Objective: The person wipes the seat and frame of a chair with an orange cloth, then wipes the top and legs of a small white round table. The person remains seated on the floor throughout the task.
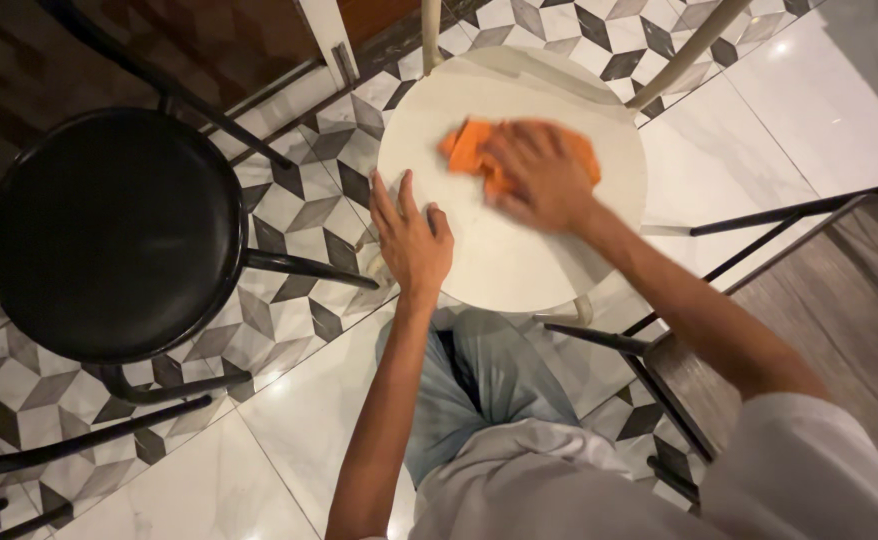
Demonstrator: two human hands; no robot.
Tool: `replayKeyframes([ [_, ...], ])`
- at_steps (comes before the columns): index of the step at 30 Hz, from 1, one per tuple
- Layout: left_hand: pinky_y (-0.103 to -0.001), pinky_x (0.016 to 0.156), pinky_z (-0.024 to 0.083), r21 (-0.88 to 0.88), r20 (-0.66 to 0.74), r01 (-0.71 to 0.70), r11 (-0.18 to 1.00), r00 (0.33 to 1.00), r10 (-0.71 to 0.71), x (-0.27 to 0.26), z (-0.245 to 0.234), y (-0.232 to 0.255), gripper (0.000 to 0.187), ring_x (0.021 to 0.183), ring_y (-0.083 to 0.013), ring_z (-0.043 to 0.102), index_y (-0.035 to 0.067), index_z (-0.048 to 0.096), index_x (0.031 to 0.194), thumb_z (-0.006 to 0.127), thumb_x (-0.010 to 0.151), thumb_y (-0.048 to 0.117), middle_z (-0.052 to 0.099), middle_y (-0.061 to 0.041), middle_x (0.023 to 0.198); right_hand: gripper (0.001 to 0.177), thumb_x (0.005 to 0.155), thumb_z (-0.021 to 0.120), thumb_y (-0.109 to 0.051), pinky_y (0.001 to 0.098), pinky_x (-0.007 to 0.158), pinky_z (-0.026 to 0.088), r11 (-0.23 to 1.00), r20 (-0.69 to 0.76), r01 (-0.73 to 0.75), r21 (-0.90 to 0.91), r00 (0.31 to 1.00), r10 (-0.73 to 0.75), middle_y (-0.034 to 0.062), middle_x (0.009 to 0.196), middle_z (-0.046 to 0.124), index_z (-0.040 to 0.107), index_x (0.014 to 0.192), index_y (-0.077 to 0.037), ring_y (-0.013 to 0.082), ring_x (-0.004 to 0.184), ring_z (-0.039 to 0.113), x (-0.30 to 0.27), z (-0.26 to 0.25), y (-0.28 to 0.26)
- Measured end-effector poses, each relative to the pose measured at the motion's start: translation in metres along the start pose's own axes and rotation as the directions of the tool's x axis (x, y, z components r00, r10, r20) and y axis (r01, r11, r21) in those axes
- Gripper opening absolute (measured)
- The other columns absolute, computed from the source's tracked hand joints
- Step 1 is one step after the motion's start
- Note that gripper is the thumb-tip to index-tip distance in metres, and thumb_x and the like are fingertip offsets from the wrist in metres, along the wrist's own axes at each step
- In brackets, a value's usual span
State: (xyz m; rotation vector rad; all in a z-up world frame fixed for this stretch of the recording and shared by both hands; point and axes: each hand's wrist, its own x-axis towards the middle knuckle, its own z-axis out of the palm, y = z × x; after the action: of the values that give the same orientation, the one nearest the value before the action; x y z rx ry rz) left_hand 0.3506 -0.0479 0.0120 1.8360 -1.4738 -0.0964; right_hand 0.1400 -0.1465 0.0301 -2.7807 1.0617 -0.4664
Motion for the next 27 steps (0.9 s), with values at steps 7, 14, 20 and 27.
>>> replayKeyframes([
  [7,-0.054,0.112,0.043,0.029,0.064,0.005,1.0,0.998,-0.007,0.0,0.001,-0.002,0.064,0.145,-0.0497,0.033,0.002,0.046,0.148,0.063,0.088,0.011,0.026,-0.03,0.16,0.048,0.102,0.053,-0.04,0.0544,0.12,0.029,0.994,0.03,0.108,0.016,0.994,-0.108,0.0129,0.157,0.048,0.052,0.145,-0.018,0.033,0.147,0.041,-0.021,-0.002,-0.04],
  [14,-0.055,0.114,0.042,0.019,0.018,-0.012,1.0,1.0,0.012,0.002,0.001,-0.002,0.061,0.144,-0.0492,0.035,0.004,0.046,0.148,0.063,0.09,0.013,0.027,-0.028,0.161,0.053,0.098,0.058,-0.035,0.0554,0.116,0.03,0.999,-0.08,-0.012,-0.04,0.997,0.009,0.0123,0.154,0.051,0.051,0.147,-0.016,0.035,0.144,0.044,0.061,0.021,0.019],
  [20,-0.054,0.113,0.043,-0.031,-0.025,-0.007,0.999,1.0,0.006,0.0,0.0,0.001,0.063,0.144,-0.0487,0.037,0.005,0.045,0.148,0.064,0.088,0.01,0.03,-0.028,0.16,0.058,0.098,0.06,-0.036,0.0583,0.114,0.029,0.985,-0.15,-0.173,-0.008,0.974,0.17,0.0154,0.147,0.054,0.05,0.149,-0.009,0.0365,0.141,0.044,0.121,0.042,0.051],
  [27,-0.052,0.113,0.043,-0.099,-0.017,0.039,0.994,0.999,-0.041,0.0,0.003,-0.002,0.066,0.144,-0.0487,0.038,0.005,0.043,0.149,0.063,0.086,0.007,0.033,-0.029,0.158,0.06,0.103,0.059,-0.047,0.0581,0.117,0.025,0.997,-0.178,-0.066,-0.029,0.982,0.06,0.0191,0.152,0.051,0.051,0.15,-0.009,0.0375,0.143,0.042,0.098,0.036,0.029],
])
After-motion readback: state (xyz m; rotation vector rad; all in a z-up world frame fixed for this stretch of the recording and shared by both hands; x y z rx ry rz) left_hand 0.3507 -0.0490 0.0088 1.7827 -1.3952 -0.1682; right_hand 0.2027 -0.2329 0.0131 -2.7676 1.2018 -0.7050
